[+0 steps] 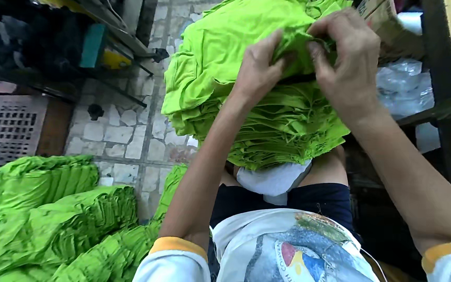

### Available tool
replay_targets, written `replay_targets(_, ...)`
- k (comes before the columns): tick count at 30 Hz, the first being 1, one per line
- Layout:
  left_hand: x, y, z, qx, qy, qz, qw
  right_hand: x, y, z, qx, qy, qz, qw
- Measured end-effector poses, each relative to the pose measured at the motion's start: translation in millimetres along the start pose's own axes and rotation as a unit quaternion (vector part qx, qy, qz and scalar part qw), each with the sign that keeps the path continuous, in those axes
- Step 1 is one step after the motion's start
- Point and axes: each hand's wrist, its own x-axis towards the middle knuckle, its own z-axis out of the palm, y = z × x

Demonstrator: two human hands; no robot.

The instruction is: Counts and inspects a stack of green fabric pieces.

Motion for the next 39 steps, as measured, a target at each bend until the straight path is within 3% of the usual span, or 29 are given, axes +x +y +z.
replay_targets(3,15,-8,-14,-0.116,0.043,-0.095,0.988,-29,-11,-3,-0.094,-0.071,-0.101,0.988)
replay_targets(5,17,-5,-22,-0.190,0.041,-0.130,0.972,-49,1,-4,-0.157,-0.176,-0.097,0.967)
replay_targets(7,16,-2,-23,-0.212,0.014,-0.119,0.970,-52,14,-10,-0.157,-0.207,-0.068,0.963)
replay_targets(12,-2,11,-15,-0.129,-0.152,0.000,0.980,0,9,-21,-0.010,-0.111,-0.016,0.994)
replay_targets(15,7,2,-12,0.011,-0.081,0.017,0.997,30,13,4,-0.005,-0.064,0.030,0.997)
replay_targets(18,28,-8,-25,-0.042,-0.022,-0.076,0.996,25,-10,14,-0.055,-0.006,-0.022,0.998)
replay_targets(19,33,-7,-31,-0.064,-0.009,-0.110,0.992,16,-15,16,-0.076,-0.017,-0.065,0.995)
replay_targets(21,38,-1,-40,-0.087,0.011,-0.167,0.982,-8,-11,18,-0.115,-0.140,-0.121,0.976)
replay_targets(23,36,1,-40,-0.124,0.006,-0.167,0.978,-26,7,18,-0.101,-0.250,-0.089,0.959)
replay_targets(24,34,0,-38,-0.141,-0.002,-0.143,0.980,-29,15,13,-0.070,-0.261,-0.067,0.960)
replay_targets(27,20,-7,-31,-0.178,-0.059,-0.073,0.979,-15,20,-11,0.030,-0.227,-0.034,0.973)
replay_targets(30,3,4,-28,-0.164,-0.156,-0.056,0.973,16,16,-12,0.028,-0.156,-0.032,0.987)
replay_targets(34,13,-3,-15,0.069,-0.076,-0.045,0.994,43,11,19,-0.001,-0.131,0.032,0.991)
replay_targets(37,27,-15,-26,-0.005,-0.024,-0.100,0.995,22,-21,22,-0.079,-0.059,-0.045,0.994)
replay_targets(39,34,-19,-37,-0.066,-0.008,-0.145,0.987,-8,-26,18,-0.118,-0.149,-0.111,0.975)
